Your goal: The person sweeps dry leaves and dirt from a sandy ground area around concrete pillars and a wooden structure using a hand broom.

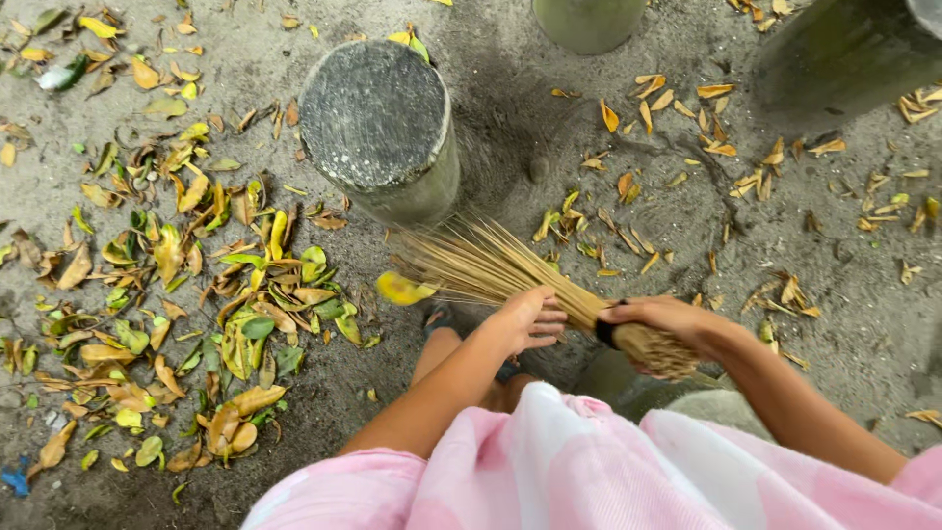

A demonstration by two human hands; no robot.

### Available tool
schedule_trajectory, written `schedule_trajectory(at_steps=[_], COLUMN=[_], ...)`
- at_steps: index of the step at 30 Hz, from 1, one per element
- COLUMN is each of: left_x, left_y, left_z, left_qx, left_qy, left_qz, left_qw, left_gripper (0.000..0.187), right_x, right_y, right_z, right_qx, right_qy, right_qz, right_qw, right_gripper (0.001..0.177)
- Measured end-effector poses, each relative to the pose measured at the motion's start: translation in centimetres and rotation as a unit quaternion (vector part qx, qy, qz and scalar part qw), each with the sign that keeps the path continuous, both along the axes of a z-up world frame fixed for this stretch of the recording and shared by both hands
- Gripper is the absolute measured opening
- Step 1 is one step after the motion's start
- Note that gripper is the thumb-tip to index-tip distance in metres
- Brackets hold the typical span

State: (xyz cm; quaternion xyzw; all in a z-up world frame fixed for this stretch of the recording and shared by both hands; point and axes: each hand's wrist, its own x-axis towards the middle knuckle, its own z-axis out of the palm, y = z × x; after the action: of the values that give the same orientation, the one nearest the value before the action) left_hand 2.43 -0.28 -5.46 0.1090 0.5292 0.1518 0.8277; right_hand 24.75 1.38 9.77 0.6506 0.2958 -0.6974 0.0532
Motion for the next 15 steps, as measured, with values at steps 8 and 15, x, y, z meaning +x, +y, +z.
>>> schedule_trajectory(at_steps=[8,15], left_x=[1.4,-0.9], left_y=[-0.7,-2.4], left_z=[2.7,3.4], left_qx=[0.036,0.033], left_qy=[-0.021,0.003], left_qz=[-0.004,0.029], left_qw=[0.999,0.999], left_gripper=[0.053,0.059], right_x=[10.0,12.1], right_y=[-3.8,5.8], right_z=[4.6,-11.4], right_qx=[0.056,-0.013], right_qy=[-0.135,-0.050], right_qz=[-0.153,-0.321], right_qw=[0.977,0.946], right_gripper=[0.049,0.041])
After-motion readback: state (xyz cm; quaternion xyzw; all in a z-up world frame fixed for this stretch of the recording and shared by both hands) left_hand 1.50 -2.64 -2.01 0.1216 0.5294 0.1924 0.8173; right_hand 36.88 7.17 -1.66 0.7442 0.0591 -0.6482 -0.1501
